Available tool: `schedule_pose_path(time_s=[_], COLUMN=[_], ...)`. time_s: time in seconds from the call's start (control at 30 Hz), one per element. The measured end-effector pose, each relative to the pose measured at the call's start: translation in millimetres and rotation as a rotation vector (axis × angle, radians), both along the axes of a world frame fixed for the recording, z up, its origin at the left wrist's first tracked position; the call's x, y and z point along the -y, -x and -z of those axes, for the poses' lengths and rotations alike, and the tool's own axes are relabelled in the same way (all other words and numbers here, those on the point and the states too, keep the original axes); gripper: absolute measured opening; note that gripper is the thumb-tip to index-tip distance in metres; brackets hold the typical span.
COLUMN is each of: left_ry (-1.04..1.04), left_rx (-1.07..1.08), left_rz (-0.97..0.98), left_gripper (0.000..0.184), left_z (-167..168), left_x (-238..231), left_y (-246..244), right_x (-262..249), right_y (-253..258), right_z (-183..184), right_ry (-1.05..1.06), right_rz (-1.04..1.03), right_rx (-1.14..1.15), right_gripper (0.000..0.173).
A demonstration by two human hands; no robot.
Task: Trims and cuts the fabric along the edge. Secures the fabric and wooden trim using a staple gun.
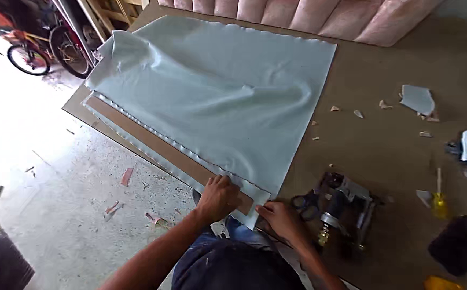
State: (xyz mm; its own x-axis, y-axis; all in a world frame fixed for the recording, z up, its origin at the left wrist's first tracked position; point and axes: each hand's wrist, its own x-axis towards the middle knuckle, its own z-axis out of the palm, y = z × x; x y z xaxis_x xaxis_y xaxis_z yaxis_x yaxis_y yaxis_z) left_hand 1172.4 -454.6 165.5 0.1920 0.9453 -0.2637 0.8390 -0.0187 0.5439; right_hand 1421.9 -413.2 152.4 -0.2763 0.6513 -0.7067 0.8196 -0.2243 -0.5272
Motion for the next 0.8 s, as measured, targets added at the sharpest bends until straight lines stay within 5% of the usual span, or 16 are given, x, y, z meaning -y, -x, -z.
schedule_pose_path(time_s=[0.27, 0.43, 0.53, 0.7, 0.8], left_ry=[0.021, -0.011, -0.086, -0.079, -0.116], left_rx=[0.12, 0.052, -0.038, -0.011, 0.021], left_rz=[-0.277, -0.162, -0.223, -0.264, -0.25], left_gripper=[0.033, 0.074, 0.071, 0.049, 0.04], left_z=[45, 44, 44, 53, 57], left_x=[9, 12, 11, 8, 10], left_y=[-24, -17, -32, -30, -27], right_x=[-20, -32, -33, -36, -49], right_y=[28, 58, 65, -39, -115], right_z=[0, -3, -7, -32, -35], right_ry=[0.171, 0.186, 0.105, -0.551, -0.673], right_rz=[-0.089, -0.232, -0.236, 0.258, 0.446], right_rx=[-0.1, 0.071, 0.137, 0.083, 0.319], right_gripper=[0.036, 0.032, 0.032, 0.032, 0.059])
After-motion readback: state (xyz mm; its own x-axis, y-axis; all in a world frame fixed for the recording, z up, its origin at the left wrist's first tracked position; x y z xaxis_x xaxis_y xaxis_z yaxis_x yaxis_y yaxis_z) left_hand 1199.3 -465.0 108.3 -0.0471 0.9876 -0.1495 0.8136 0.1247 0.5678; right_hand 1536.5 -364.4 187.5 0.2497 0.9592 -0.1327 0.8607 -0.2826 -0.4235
